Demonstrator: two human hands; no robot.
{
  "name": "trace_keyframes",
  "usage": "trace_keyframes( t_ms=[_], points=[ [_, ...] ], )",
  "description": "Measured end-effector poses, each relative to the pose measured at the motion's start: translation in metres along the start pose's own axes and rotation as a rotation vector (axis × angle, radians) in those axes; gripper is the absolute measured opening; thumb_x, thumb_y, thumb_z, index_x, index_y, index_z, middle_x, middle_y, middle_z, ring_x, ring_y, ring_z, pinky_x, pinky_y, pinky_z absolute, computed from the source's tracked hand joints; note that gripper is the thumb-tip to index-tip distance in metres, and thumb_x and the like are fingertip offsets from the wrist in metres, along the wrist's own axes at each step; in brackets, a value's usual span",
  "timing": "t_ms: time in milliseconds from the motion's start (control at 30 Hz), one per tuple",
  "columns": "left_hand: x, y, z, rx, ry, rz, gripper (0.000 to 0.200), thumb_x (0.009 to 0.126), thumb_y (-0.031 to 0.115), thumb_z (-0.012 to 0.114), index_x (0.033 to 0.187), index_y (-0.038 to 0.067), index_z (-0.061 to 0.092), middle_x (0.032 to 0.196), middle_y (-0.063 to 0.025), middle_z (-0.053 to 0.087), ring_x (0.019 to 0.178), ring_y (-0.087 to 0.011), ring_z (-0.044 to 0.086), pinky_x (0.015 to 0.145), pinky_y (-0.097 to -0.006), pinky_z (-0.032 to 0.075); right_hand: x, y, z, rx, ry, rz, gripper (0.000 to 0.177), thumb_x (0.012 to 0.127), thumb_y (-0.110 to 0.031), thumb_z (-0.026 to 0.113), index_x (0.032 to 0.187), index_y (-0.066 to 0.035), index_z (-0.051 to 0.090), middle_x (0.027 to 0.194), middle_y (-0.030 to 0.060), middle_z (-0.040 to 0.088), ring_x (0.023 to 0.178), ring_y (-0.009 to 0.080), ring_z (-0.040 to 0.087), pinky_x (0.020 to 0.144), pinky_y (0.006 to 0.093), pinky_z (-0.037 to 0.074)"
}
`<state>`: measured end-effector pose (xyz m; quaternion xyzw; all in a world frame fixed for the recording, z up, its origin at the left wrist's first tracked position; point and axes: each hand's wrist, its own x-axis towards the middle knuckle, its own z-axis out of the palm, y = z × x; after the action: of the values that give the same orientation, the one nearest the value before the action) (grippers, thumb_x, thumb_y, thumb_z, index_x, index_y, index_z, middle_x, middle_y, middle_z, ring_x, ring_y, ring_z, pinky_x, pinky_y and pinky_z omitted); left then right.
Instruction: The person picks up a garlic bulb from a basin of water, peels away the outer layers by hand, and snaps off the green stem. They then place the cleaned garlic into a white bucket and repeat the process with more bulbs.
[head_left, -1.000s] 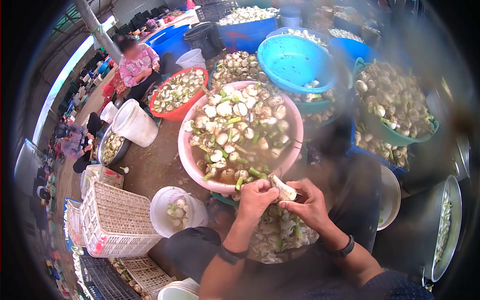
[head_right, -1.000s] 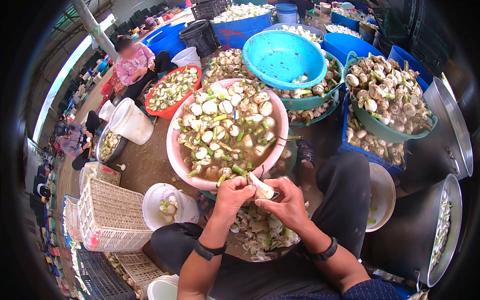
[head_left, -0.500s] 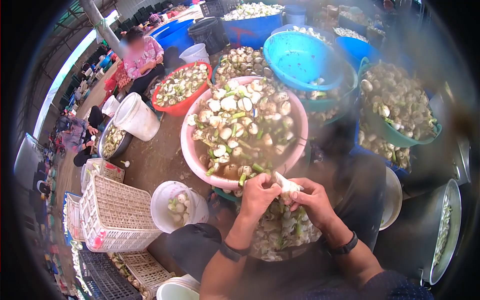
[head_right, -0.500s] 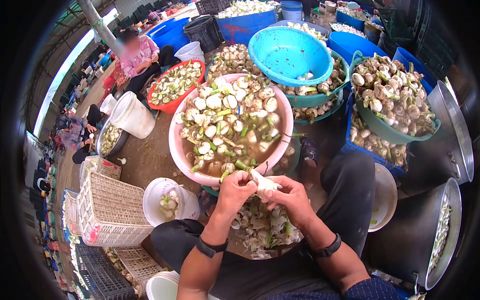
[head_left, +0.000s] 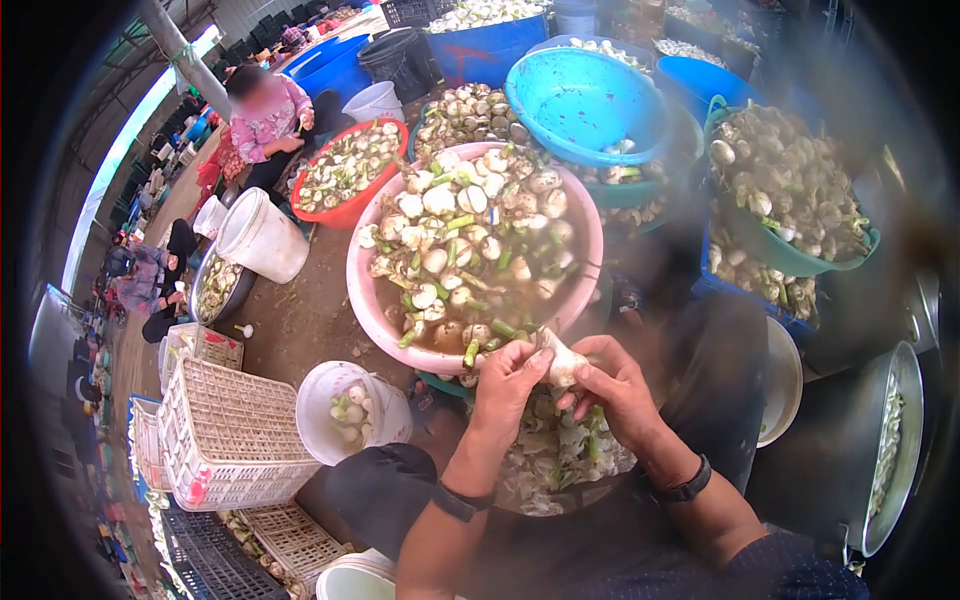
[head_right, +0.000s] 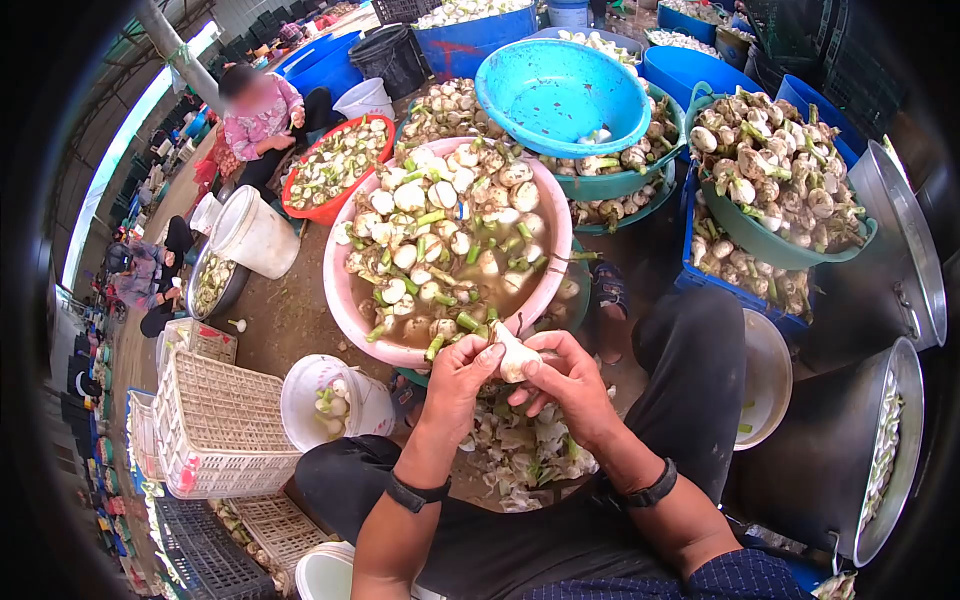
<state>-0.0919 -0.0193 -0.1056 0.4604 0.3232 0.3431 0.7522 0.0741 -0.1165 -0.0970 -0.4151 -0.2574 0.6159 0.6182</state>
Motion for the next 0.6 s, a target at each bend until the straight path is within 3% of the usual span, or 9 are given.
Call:
trace_keyframes(
  t_ms=[267, 367, 433, 533, 600],
  points=[
    [0.0, -0.001, 0.006, 0.052, 0.058, 0.084, 0.006, 0.1, 0.0, 0.062, 0.095, -0.002, 0.062, 0.08, -0.0102, 0.071, 0.064, -0.0129, 0.064, 0.06, -0.0295, 0.055, 0.003, 0.007, -0.005, 0.282, -0.077, 0.129, 0.035, 0.11, -0.032, 0.052, 0.131, -0.004, 0.054, 0.104, 0.0166, 0.074, 0.075, 0.0224, 0.075, 0.058, 0.0296, 0.06],
    [-0.007, 0.017, 0.012, -0.106, -0.008, -0.006, 0.012, 0.098, 0.005, 0.07, 0.089, 0.005, 0.062, 0.088, -0.0022, 0.07, 0.075, -0.0064, 0.061, 0.071, -0.025, 0.051, 0.004, 0.008, -0.006, 0.423, -0.115, 0.215, 0.041, 0.111, -0.038, 0.048, 0.132, -0.004, 0.054, 0.102, 0.0166, 0.074, 0.071, 0.0226, 0.073, 0.057, 0.0304, 0.06],
    [-0.008, 0.017, 0.014, -0.133, 0.018, -0.04, 0.012, 0.097, 0.004, 0.07, 0.089, 0.006, 0.062, 0.087, -0.0018, 0.069, 0.075, -0.0065, 0.06, 0.07, -0.0252, 0.05, 0.006, 0.009, -0.007, 0.512, -0.161, 0.261, 0.045, 0.111, -0.042, 0.047, 0.134, -0.004, 0.053, 0.101, 0.0164, 0.073, 0.07, 0.0227, 0.073, 0.057, 0.0308, 0.06],
    [-0.011, 0.013, 0.012, -0.165, 0.049, -0.037, 0.013, 0.095, 0.003, 0.071, 0.088, 0.007, 0.061, 0.085, -0.0013, 0.068, 0.076, -0.0066, 0.06, 0.07, -0.025, 0.05, 0.007, 0.012, -0.011, 0.499, -0.157, 0.316, 0.047, 0.111, -0.045, 0.048, 0.133, -0.004, 0.054, 0.099, 0.015, 0.073, 0.072, 0.0221, 0.073, 0.056, 0.0304, 0.059],
    [-0.009, 0.006, 0.009, -0.142, 0.094, -0.016, 0.011, 0.095, 0.001, 0.069, 0.091, 0.005, 0.06, 0.084, -0.005, 0.068, 0.072, -0.0103, 0.063, 0.067, -0.0281, 0.053, 0.003, 0.013, -0.003, 0.288, -0.062, 0.196, 0.049, 0.111, -0.047, 0.048, 0.131, -0.003, 0.056, 0.097, 0.0137, 0.073, 0.071, 0.0217, 0.073, 0.057, 0.0297, 0.059]
  ],
)
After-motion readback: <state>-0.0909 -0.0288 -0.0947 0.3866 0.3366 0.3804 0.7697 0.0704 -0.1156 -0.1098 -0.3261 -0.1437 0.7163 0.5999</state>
